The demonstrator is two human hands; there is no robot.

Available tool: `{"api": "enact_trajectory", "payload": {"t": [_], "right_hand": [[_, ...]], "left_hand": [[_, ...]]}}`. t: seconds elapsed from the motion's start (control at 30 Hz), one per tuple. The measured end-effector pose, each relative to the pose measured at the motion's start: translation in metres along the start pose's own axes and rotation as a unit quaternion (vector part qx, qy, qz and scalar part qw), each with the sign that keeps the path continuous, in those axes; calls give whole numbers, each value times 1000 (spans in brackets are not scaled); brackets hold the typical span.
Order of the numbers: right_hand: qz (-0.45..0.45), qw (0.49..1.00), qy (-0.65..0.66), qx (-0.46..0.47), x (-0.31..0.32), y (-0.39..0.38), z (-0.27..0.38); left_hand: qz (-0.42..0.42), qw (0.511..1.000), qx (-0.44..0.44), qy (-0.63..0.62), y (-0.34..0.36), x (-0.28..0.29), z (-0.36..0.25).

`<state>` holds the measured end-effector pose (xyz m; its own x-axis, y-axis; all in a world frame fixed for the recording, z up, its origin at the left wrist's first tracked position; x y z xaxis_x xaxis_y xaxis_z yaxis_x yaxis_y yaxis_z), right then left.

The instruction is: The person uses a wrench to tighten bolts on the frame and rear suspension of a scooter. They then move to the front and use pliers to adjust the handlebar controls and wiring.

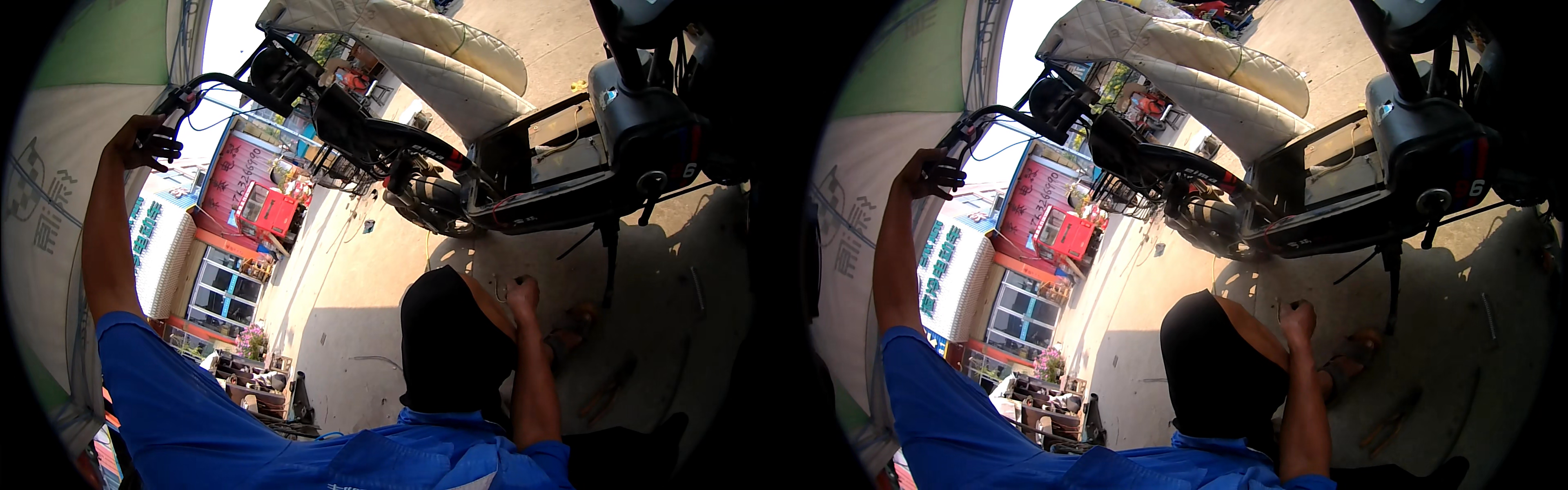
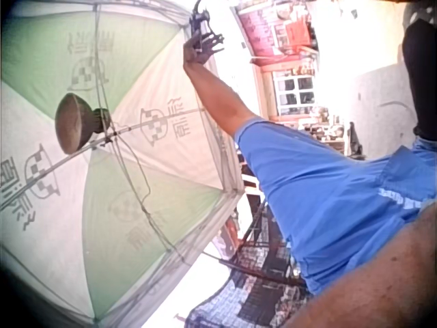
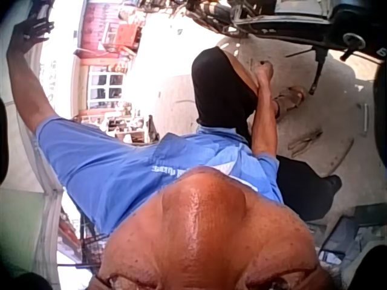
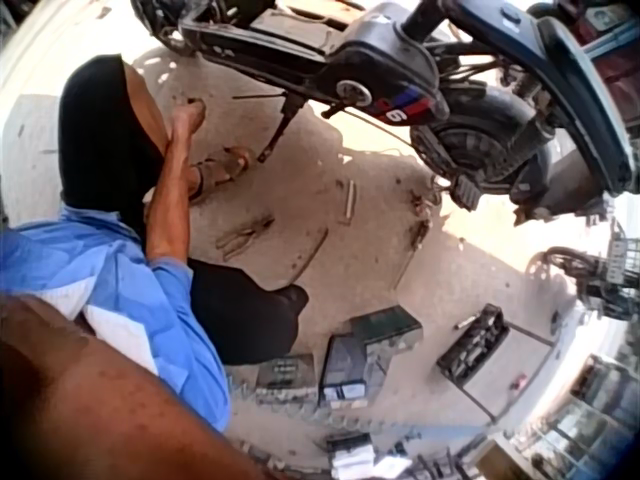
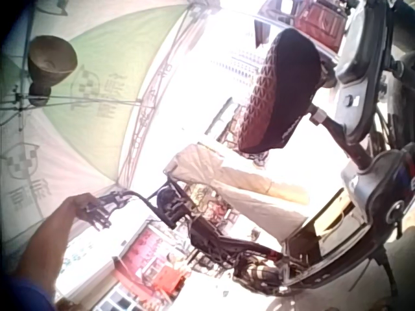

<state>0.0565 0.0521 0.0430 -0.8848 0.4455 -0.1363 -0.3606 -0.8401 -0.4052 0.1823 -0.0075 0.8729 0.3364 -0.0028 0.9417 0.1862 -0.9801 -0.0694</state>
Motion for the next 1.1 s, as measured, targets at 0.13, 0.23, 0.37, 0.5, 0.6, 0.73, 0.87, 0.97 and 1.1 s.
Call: {"api": "enact_trajectory", "payload": {"t": [0.13, 0.23, 0.37, 0.5, 0.6, 0.73, 0.87, 0.97, 1.1], "right_hand": [[-11, 1000, 14, 13, 2, 1, 0], [-18, 1000, 8, 21, -1, 3, -3], [-23, 999, 1, 30, -7, 7, -8], [-38, 998, -2, 45, -3, 8, -8], [-45, 998, -1, 45, -3, 8, -8], [-30, 999, -1, 40, -7, 10, -12], [-14, 999, 2, 37, -12, 13, -18], [-9, 999, -4, 39, -14, 14, -19], [-12, 999, -9, 32, -11, 13, -16]], "left_hand": [[-20, 1000, -15, -16, 3, 5, 1], [-21, 999, -22, -10, 8, 15, 1], [-18, 999, -35, 0, 10, 22, 1], [-26, 999, -29, -38, 2, 0, -1], [-14, 999, -17, -42, -1, -4, -2], [-17, 999, -20, -34, 6, 6, 2], [7, 1000, -7, -15, 13, 16, 4], [21, 1000, -4, -14, 15, 19, 4], [-4, 1000, -12, 0, 9, 11, 2]]}}
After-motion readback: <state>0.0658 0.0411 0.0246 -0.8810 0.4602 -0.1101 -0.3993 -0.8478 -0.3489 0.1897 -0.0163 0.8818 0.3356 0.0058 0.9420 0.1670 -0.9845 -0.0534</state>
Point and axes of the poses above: each hand's wrist, its own y-axis towards the middle knuckle, its own x-axis out of the back of the hand, z = x × y, the point moved 9 cm from there along y, towards the middle knuckle, and after that the axes turned 1 degree about z, right-handed, at the moved point
